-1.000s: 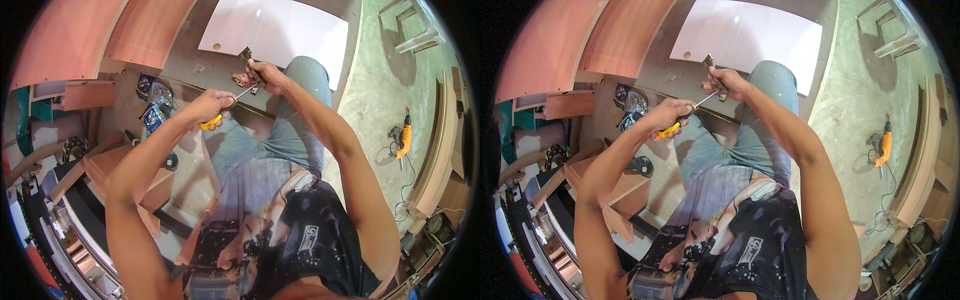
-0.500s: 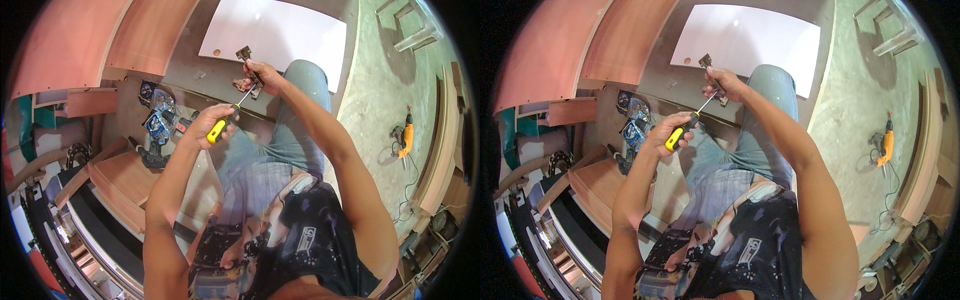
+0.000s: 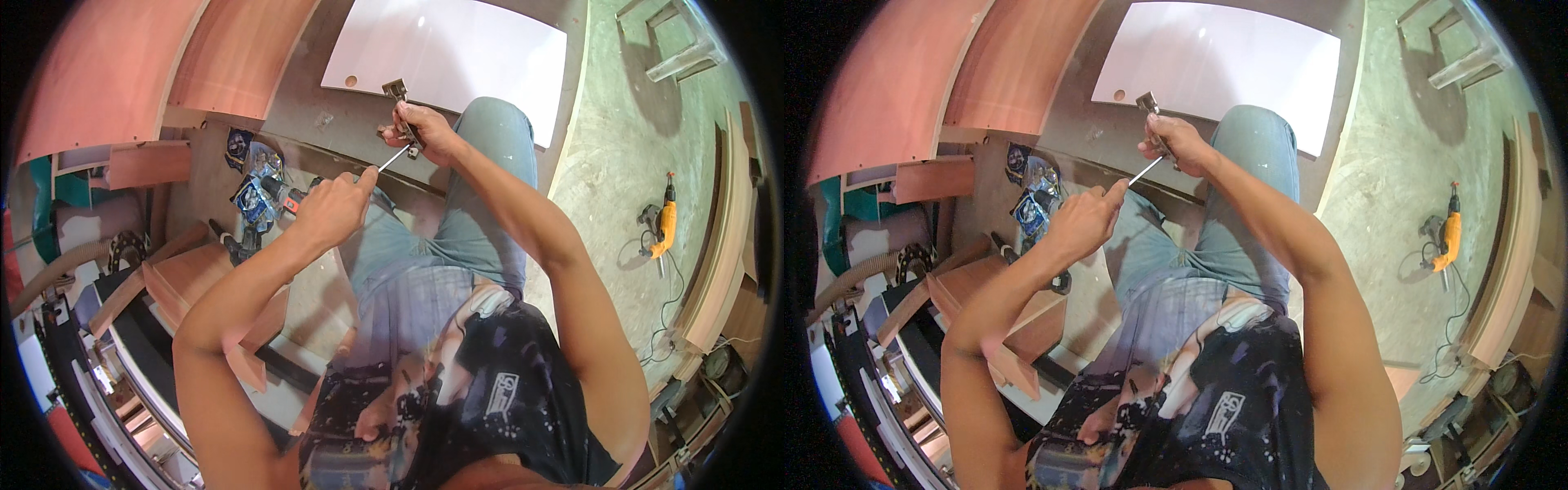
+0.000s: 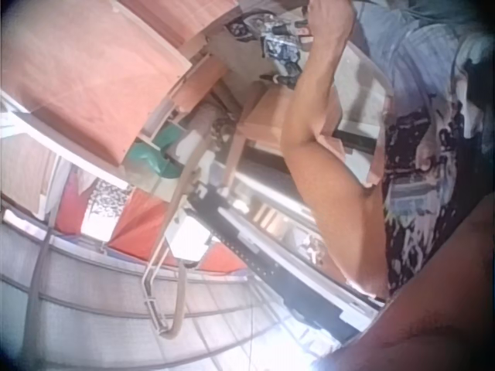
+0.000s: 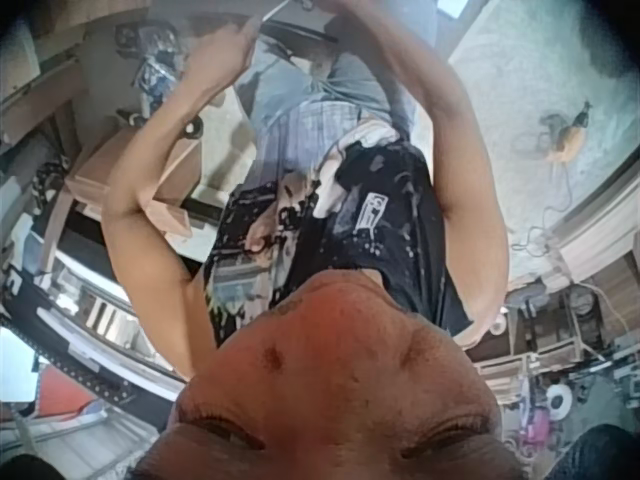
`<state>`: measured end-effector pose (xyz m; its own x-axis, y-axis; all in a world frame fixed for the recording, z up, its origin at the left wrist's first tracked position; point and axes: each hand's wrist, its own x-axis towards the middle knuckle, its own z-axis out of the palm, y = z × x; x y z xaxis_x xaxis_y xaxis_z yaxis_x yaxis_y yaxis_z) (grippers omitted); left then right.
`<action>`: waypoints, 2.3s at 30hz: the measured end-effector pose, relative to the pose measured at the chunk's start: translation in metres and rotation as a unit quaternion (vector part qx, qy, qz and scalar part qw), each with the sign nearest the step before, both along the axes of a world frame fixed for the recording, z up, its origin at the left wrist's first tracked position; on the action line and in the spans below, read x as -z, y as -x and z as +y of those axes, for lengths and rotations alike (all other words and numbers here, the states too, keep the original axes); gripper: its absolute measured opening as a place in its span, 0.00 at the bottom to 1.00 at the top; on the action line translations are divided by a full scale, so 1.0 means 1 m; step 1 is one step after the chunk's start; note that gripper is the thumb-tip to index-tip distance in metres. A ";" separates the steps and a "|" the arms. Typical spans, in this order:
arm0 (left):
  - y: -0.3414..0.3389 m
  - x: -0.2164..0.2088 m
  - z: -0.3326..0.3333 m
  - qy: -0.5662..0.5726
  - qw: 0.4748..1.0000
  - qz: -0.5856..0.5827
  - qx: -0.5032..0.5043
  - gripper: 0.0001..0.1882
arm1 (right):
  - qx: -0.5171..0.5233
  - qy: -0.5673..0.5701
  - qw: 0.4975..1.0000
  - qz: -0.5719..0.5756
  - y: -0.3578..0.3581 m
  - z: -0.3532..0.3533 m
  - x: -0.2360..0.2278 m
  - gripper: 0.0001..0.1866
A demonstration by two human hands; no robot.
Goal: The person sits on the floor and attaches metal hinges to a white cabinet door using a screwdriver and a cordless drill. They then place a wooden plank on the door to align the hinges and secure them with screws.
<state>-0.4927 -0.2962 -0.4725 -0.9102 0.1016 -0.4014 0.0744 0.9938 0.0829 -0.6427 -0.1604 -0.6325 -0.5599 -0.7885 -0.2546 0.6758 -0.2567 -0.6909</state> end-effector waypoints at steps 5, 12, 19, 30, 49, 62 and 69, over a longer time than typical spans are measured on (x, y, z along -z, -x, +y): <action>-0.003 0.008 -0.002 -0.192 0.977 -0.042 -0.082 0.19 | -0.035 0.007 0.999 -0.009 0.002 0.004 -0.003 0.19; -0.004 0.019 0.004 -0.275 0.940 -0.091 -0.180 0.22 | -0.076 -0.029 0.997 0.002 0.005 0.008 0.000 0.19; 0.001 0.023 -0.001 -0.390 0.846 -0.194 -0.307 0.22 | -0.111 -0.081 0.990 -0.017 0.009 0.006 -0.005 0.19; 0.042 -0.074 -0.035 -0.385 0.886 0.039 -0.255 0.20 | 0.145 0.074 0.944 -0.288 0.056 0.007 0.005 0.24; -0.037 0.092 -0.010 -0.612 0.664 -0.019 -0.430 0.19 | 0.201 0.102 0.928 -0.295 0.026 0.005 -0.024 0.31; -0.046 0.116 -0.008 -0.623 0.653 -0.026 -0.430 0.21 | 0.185 0.069 0.940 -0.279 0.028 0.006 -0.009 0.38; -0.043 0.119 -0.007 -0.647 0.623 -0.014 -0.440 0.20 | 0.163 0.045 0.950 -0.262 0.025 0.006 -0.015 0.36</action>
